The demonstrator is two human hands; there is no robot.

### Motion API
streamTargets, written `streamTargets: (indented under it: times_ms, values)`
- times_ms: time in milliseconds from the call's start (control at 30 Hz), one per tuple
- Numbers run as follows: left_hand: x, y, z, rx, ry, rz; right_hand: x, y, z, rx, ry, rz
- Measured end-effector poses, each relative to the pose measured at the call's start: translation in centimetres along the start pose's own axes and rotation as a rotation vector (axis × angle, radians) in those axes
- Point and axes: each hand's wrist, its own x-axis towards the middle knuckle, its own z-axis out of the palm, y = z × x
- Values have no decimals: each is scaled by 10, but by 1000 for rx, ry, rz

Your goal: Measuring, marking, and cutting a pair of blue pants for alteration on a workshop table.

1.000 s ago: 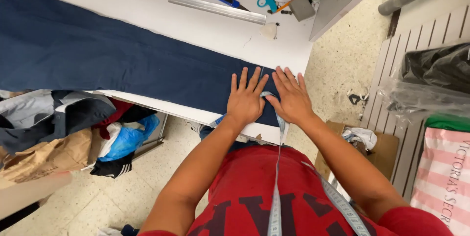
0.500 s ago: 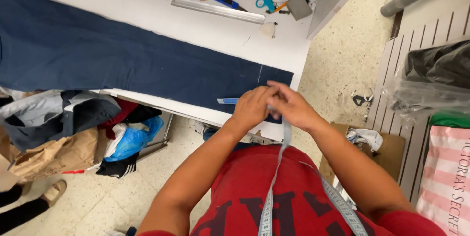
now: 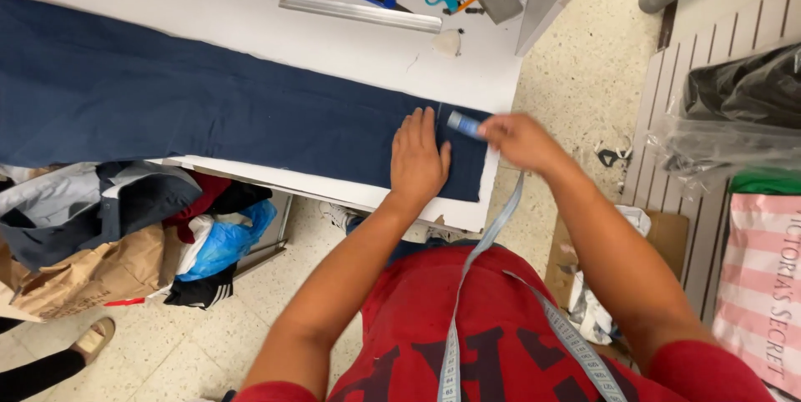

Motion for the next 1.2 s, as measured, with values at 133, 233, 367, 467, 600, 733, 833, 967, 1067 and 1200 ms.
streamTargets:
  times_ms: [133, 233, 367, 467, 600, 733, 833, 967, 1067, 1200]
  values:
    - [-18, 10, -31, 41, -458, 25, 27, -9, -16, -317, 120, 149]
    - [-25, 14, -26, 38, -440, 50, 29, -28, -3, -340, 120, 209]
    - [-37, 38, -22, -44, -569, 69, 48, -2, 11, -500, 132, 242]
    - [-39, 51, -28, -171, -664, 320, 41, -19, 11, -543, 135, 236]
    - [-30, 45, -16, -580, -651, 100, 32, -10, 3, -607, 96, 64]
    - [-9, 38, -69, -459, -679, 61, 6, -26, -5, -652, 153, -247]
    - [-6, 36, -90, -540, -970, -7, 0, -42, -18, -429, 40, 46]
    - [6, 48, -47, -346, -718, -107, 21, -14, -14, -267, -38, 236]
    - [14, 58, -25, -247, -500, -151, 33, 4, -16, -213, -40, 257]
    - [5, 56, 4, -96, -508, -139, 24, -22, -21, -108, -29, 328]
